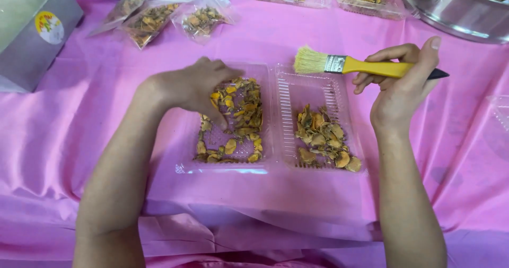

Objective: The person sorts dried plant pieces by hand, places them into plastic bags and containers, and uses a brush to clean the container and arrange the items.

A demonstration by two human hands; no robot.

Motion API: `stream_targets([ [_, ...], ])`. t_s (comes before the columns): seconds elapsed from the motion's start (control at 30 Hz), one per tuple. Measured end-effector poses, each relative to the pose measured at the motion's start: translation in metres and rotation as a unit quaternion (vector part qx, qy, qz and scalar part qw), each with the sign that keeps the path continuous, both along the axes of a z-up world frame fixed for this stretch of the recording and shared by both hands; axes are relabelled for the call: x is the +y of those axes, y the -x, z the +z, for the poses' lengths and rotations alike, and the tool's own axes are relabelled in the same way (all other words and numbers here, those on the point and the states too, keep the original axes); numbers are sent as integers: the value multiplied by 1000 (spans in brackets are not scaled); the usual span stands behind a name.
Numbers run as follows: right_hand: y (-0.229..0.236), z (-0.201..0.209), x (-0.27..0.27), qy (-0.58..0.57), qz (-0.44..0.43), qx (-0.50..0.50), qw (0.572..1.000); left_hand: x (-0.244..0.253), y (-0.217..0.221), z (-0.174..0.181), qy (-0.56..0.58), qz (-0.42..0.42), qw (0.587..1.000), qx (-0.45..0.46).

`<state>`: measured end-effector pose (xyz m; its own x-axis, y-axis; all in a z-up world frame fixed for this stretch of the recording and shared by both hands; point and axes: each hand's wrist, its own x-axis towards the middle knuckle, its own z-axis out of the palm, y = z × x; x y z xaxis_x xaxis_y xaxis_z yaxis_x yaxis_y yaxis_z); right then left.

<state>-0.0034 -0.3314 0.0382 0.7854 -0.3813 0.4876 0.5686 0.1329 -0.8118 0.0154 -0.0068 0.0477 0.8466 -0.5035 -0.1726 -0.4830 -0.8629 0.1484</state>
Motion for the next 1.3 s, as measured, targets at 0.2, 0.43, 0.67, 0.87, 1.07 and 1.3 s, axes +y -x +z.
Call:
stream_targets([
  [0.2,1,-2,0,37,-7,-8,999,-4,-5,-17,20,-17,1000,17],
  [0.43,5,-3,6,75,23,4,997,-5,-16,-33,104,-62,992,-37],
  [0.67,18,2,15,84,102,15,991,-20,-5,-30,216,-108,964,-110],
  [0.87,24,3,24,78,115,42,989,-26,4,-30,283,-109,938,-169],
  [1.07,27,3,25,14,124,-2,992,-43,9,-29,476,-37,867,-146],
  [1.3,25,-6,27,79,99,16,992,-47,-4,-45,568,56,815,-106],
])
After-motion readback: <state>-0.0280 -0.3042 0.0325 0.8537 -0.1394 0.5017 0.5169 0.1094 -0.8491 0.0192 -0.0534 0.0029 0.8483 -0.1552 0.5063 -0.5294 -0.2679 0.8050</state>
